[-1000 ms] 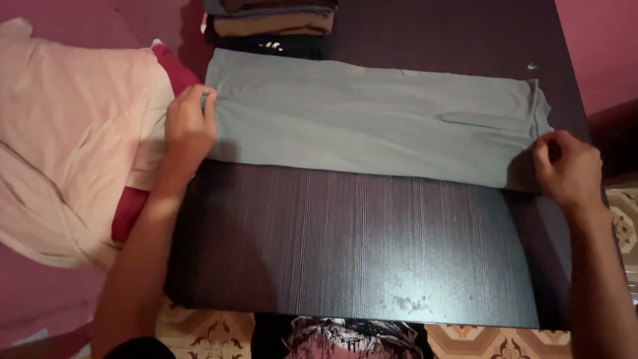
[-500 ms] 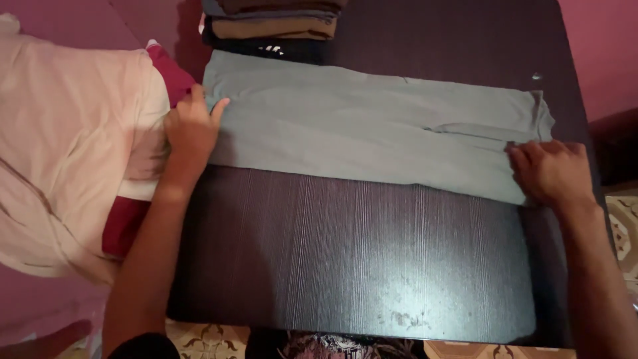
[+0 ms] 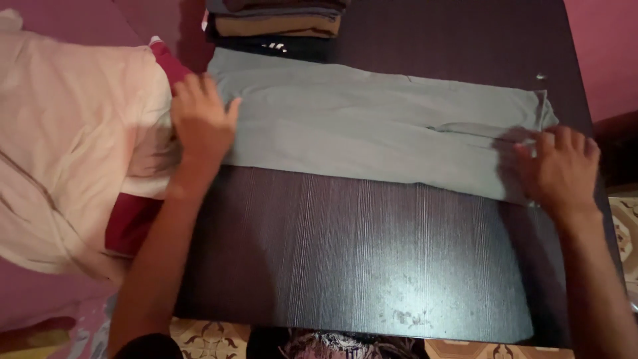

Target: The person folds a light gray long-sleeved shirt on a dark table. They smooth the fabric, fold the sleeves inward, fold the shirt in half lengthwise, then fold it into thirds to create a compact rectangle. The folded shirt is placed on top of a stack of other folded clothes.

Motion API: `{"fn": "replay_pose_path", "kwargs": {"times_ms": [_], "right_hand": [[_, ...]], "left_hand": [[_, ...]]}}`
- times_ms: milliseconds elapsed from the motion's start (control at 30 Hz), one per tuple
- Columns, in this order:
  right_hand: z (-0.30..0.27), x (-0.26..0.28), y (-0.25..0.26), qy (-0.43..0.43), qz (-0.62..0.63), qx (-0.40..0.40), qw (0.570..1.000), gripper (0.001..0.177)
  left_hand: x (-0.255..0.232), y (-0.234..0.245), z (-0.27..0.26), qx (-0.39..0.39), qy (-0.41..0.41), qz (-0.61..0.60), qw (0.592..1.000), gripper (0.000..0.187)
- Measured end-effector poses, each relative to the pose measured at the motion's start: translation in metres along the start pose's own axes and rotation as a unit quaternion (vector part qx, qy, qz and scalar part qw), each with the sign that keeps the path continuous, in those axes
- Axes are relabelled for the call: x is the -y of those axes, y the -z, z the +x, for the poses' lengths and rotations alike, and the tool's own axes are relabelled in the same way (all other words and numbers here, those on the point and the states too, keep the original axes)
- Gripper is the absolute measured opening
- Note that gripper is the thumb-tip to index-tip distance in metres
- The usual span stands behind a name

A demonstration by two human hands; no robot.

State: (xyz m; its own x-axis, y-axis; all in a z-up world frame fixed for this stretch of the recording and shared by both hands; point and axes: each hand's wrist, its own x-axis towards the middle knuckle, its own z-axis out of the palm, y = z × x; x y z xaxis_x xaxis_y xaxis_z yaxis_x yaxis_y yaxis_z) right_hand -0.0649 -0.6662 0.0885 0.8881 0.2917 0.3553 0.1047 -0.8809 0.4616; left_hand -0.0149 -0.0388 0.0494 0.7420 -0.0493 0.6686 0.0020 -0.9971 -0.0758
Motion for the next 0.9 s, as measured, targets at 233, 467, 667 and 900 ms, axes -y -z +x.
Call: {"fn": "replay_pose_path", "kwargs": {"times_ms": [233, 467, 667, 900], "right_hand": [[0.045, 0.115, 0.084, 0.131, 0.263, -0.082, 0.952, 0.050], [0.042, 0.159, 0.087, 0.080, 0.329, 0.158, 0.928, 0.075], [0.029, 0.143, 0.078, 0.066, 0.324, 0.191, 0.924, 0.082], [0.007, 0.078, 0.067, -0.041, 0.326, 0.199, 0.923, 0.092]], "left_hand": [[-0.104, 0.024, 0.008, 0.072, -0.111, -0.218, 0.967, 0.057], [-0.130, 0.037, -0.012, 0.256, -0.121, -0.272, 0.920, 0.087], [-0.090, 0.030, -0.029, 0.265, -0.074, -0.256, 0.927, 0.100], [-0.025, 0.011, -0.059, 0.160, -0.040, -0.240, 0.957, 0.090]]}}
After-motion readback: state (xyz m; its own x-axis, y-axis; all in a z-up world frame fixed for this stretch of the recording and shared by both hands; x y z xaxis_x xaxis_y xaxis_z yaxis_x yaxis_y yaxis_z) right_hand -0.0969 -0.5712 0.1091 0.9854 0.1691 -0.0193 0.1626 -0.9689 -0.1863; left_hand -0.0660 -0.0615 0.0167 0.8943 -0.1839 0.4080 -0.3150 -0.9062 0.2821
